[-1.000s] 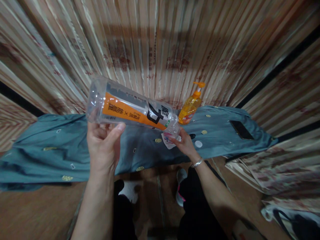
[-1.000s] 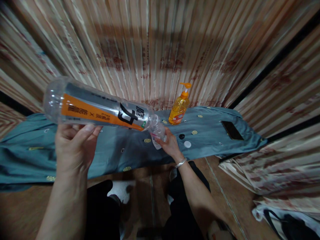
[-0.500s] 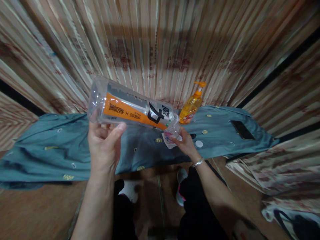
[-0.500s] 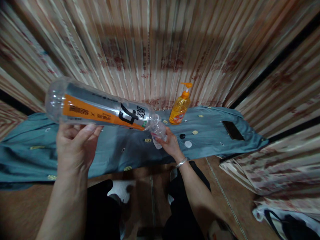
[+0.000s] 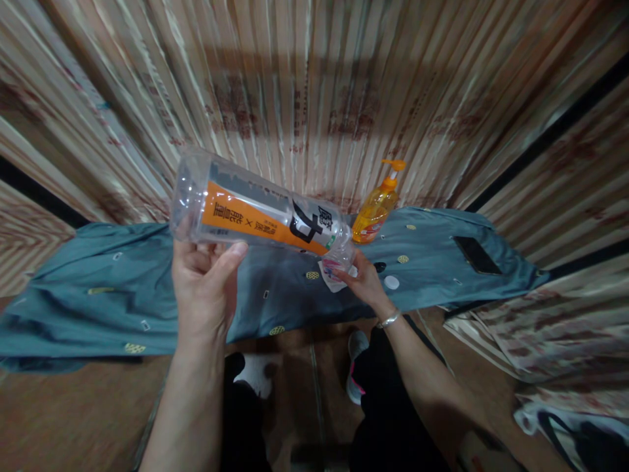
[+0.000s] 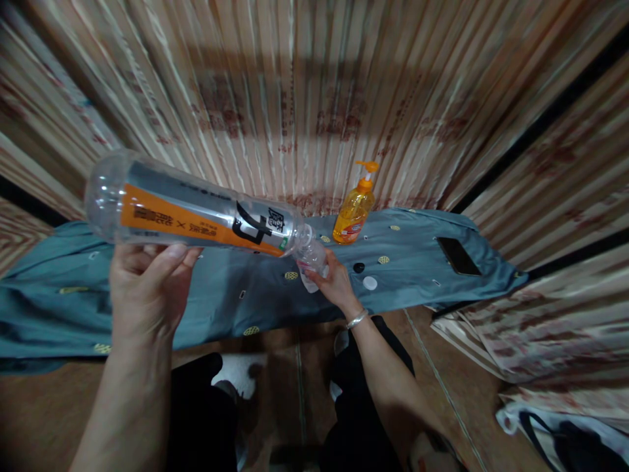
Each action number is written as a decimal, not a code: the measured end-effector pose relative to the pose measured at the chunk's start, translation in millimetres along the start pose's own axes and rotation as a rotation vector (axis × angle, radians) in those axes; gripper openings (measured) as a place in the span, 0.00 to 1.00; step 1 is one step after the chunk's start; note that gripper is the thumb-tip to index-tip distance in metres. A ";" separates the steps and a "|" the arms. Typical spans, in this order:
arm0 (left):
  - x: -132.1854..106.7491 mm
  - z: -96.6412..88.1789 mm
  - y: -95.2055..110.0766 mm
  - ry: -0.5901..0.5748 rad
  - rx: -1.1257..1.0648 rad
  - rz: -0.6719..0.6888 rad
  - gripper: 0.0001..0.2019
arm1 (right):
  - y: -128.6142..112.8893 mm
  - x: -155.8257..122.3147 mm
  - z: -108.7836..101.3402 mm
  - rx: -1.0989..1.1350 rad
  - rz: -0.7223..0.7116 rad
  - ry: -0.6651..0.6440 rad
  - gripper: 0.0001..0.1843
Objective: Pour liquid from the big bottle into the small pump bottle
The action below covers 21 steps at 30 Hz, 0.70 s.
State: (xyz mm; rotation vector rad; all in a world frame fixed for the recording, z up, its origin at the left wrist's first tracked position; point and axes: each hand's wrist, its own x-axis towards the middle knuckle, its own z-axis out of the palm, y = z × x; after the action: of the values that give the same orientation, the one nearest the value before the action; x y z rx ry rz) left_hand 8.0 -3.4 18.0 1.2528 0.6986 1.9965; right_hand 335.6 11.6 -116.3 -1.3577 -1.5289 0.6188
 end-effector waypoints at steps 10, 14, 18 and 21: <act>-2.2 7.5 -3.3 0.022 -0.027 0.034 0.28 | 0.4 -0.2 1.3 -0.024 -0.008 0.003 0.33; -1.3 6.4 -0.5 0.000 -0.011 0.030 0.28 | -1.3 0.0 0.2 -0.022 -0.007 -0.001 0.34; -1.0 5.4 0.6 -0.003 -0.028 0.029 0.29 | -1.4 -0.4 0.3 -0.018 -0.018 0.001 0.33; -1.3 5.2 -0.5 -0.007 -0.029 0.027 0.27 | -0.9 -0.8 0.5 -0.020 -0.016 0.004 0.33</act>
State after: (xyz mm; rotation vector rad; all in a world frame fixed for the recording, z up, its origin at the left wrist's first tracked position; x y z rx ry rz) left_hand 13.3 -3.6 18.9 1.2574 0.6506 2.0160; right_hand 334.8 10.7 -116.0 -1.3593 -1.5450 0.5923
